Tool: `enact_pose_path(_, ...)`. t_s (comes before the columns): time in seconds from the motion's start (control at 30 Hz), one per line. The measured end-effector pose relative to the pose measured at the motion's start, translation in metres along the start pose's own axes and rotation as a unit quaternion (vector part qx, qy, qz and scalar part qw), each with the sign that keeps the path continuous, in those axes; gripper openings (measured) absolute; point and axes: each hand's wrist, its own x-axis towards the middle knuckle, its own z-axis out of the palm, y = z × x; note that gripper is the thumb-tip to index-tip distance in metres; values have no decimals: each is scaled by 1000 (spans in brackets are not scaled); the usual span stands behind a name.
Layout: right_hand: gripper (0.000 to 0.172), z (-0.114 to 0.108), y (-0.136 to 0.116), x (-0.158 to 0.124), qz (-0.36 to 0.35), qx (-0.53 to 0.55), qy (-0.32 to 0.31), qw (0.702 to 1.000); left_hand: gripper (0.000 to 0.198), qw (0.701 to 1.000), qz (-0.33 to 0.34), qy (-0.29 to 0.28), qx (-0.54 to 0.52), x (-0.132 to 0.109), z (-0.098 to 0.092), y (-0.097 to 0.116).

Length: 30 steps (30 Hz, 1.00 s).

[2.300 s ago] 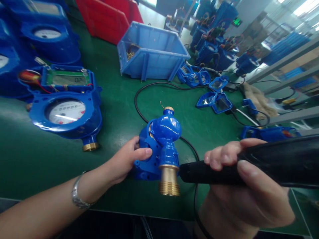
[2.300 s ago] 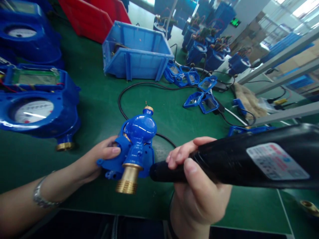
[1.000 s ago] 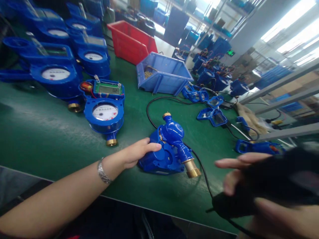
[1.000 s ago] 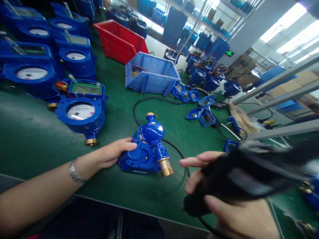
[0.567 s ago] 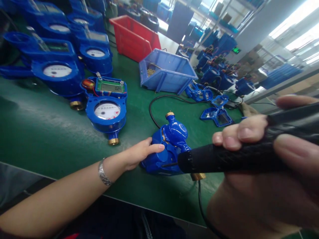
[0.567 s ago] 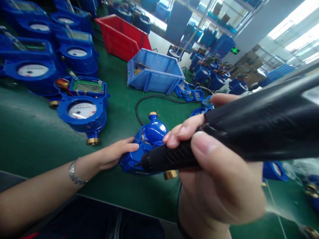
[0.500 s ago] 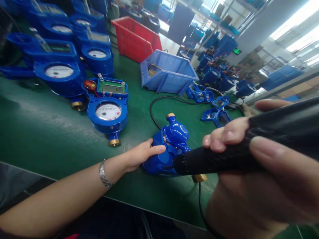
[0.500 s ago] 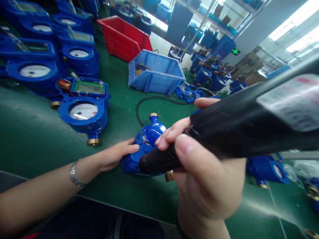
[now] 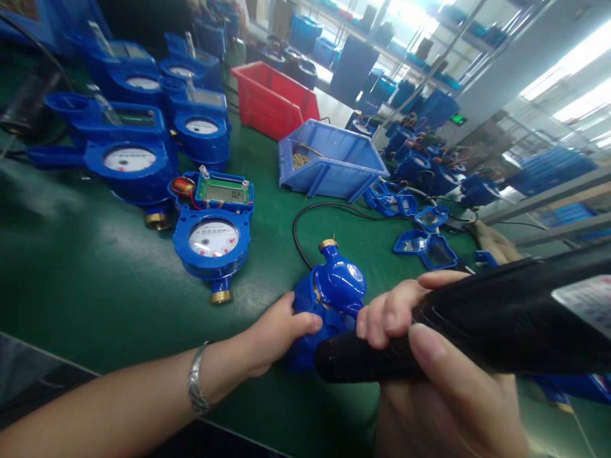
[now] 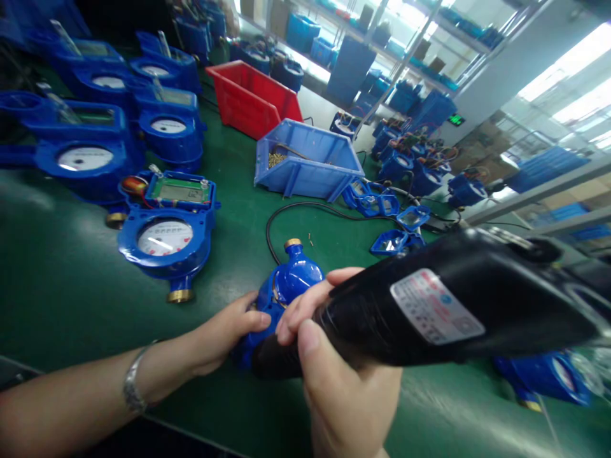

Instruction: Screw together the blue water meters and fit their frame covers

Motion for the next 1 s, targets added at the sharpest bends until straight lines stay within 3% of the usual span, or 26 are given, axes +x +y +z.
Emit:
enact_pose_path(0.27,24,0,5,0,-3,-21,4,1000,48,1000,0,-21,9,0,-1,4)
enact_pose_path(0.4,30,-3,4,-2,1,-33,-4,999,52,998,-10,-47,50,1,-4,3)
enact_pose_path(0.47,32,-5,0,-5,7,-43,-3,999,52,991,-3,-62,118,3,-6,3)
enact_pose_path(0.53,33,-8,-6,-8,15,-67,10,998,47,962,31,-54,267,7,-8,7)
enact_pose_path(0.63,30,-12,-14,-12,16,-104,26,994,58,882,105,44,457,24,-9,21)
enact_pose_path(0.77,25,-19,-18,-12,3,-135,14,991,34,813,206,172,516,72,-1,47)
enact_pose_path(0.87,28,-23,-17,-12,3,-148,6,989,26,771,238,194,557,117,10,59)
enact_pose_path(1.0,28,-30,-15,-13,6,-149,-23,989,24,733,224,217,605,160,18,60)
